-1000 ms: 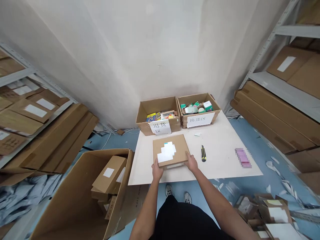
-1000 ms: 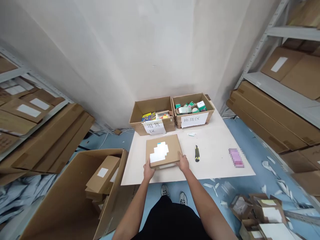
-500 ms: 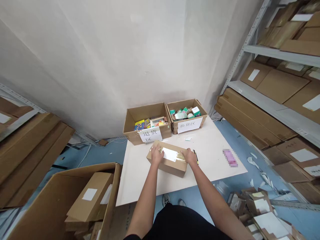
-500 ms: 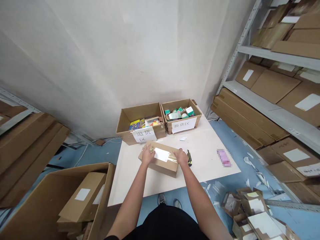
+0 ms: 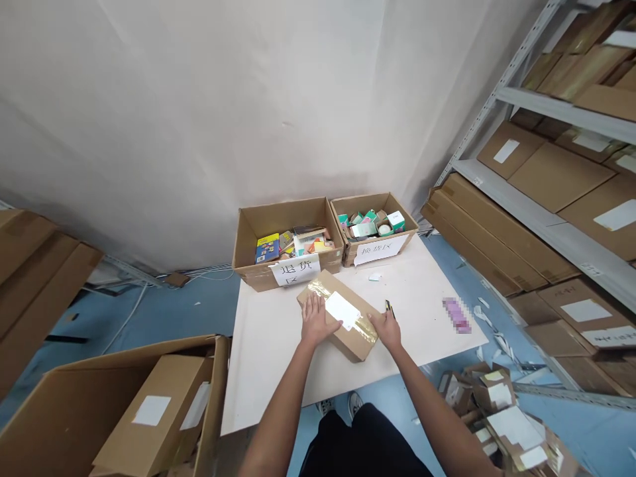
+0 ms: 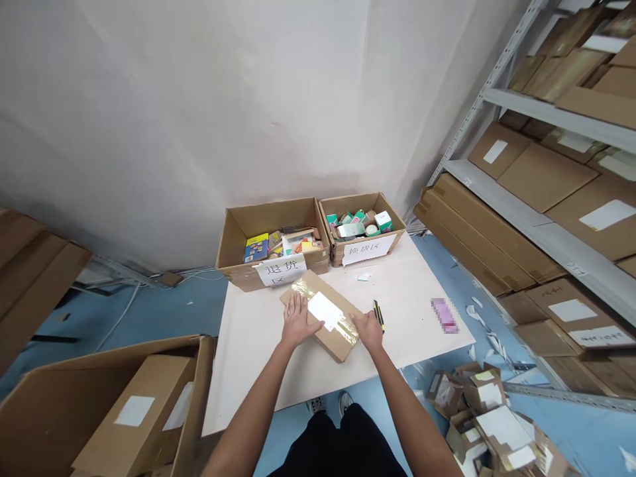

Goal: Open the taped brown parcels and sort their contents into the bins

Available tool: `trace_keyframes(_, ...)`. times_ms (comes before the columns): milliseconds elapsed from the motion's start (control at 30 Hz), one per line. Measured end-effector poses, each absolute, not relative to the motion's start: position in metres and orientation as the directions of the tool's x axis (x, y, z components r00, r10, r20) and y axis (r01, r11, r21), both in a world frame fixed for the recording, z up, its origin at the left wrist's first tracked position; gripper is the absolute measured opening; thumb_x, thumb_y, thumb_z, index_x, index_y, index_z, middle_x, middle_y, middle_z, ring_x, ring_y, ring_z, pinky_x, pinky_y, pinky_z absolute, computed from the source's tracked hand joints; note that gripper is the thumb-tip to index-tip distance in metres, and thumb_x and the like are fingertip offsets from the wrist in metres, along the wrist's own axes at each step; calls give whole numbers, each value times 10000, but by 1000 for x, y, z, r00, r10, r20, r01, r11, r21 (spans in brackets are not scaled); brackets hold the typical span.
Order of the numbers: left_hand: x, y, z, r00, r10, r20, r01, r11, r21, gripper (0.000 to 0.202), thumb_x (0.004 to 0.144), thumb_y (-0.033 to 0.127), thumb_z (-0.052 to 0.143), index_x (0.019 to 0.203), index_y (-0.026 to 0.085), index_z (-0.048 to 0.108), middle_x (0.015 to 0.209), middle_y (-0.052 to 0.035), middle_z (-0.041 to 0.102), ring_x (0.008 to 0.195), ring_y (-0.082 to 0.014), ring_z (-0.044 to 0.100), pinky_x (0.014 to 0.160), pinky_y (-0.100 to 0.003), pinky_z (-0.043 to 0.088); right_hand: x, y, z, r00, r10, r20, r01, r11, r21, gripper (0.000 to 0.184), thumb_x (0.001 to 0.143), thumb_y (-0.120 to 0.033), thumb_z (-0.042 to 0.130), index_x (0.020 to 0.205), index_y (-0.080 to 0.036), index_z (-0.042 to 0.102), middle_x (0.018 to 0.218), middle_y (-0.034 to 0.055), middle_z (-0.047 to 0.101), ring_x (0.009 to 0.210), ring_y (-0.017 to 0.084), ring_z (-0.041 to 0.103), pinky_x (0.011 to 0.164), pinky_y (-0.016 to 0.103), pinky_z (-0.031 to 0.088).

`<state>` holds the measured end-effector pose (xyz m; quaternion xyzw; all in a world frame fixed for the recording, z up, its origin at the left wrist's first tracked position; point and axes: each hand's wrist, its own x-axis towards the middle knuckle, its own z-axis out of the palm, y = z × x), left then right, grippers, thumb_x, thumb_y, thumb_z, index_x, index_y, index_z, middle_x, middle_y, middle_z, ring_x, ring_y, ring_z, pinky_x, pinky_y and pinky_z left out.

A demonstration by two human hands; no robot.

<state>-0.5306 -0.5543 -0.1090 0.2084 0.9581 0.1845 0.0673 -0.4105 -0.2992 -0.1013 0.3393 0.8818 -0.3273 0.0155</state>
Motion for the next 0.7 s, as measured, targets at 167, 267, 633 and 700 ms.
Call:
trace_keyframes(167,-582,-574,-103,-721,687,-93,613,695,376,1148,802,808,601,1680,180,213,1763,-120,96,1631,-346,30,1316,-508,92,-375,-340,-100,-774,577,-259,624,630,-463,486,977,-723,478,901,-246,531,881,79,731,867,270,725,685,302,441)
trace_keyframes(267,-585,-573,-102,-747,656,-109,582,724,369,1090,866,796,524,1684,157,187,1762,-123,95,1631,-337,20,1316,-503,108,-376,-340,-90,-826,487,-284,564,714,-415,485,1009,-688,460,917,-223,561,901,102,740,884,271,727,695,300,435)
trace_keyframes(633,-543,-534,-120,-968,228,107,250,817,520,655,1062,424,228,1626,115,351,1745,-120,225,1635,-304,14,1318,-565,173,-398,-264,-94,-971,232,-52,212,742,-636,330,1024,-416,526,1265,-220,636,1290,102,682,1173,244,656,930,319,490)
trace_keyframes(700,-544,-527,-118,-971,217,102,239,831,502,656,1055,411,241,1619,97,357,1740,-138,233,1633,-323,7,1315,-589,164,-404,-232,-105,-959,267,-96,267,734,-625,319,1013,-373,543,1272,-214,637,1301,103,673,1195,240,641,969,318,476)
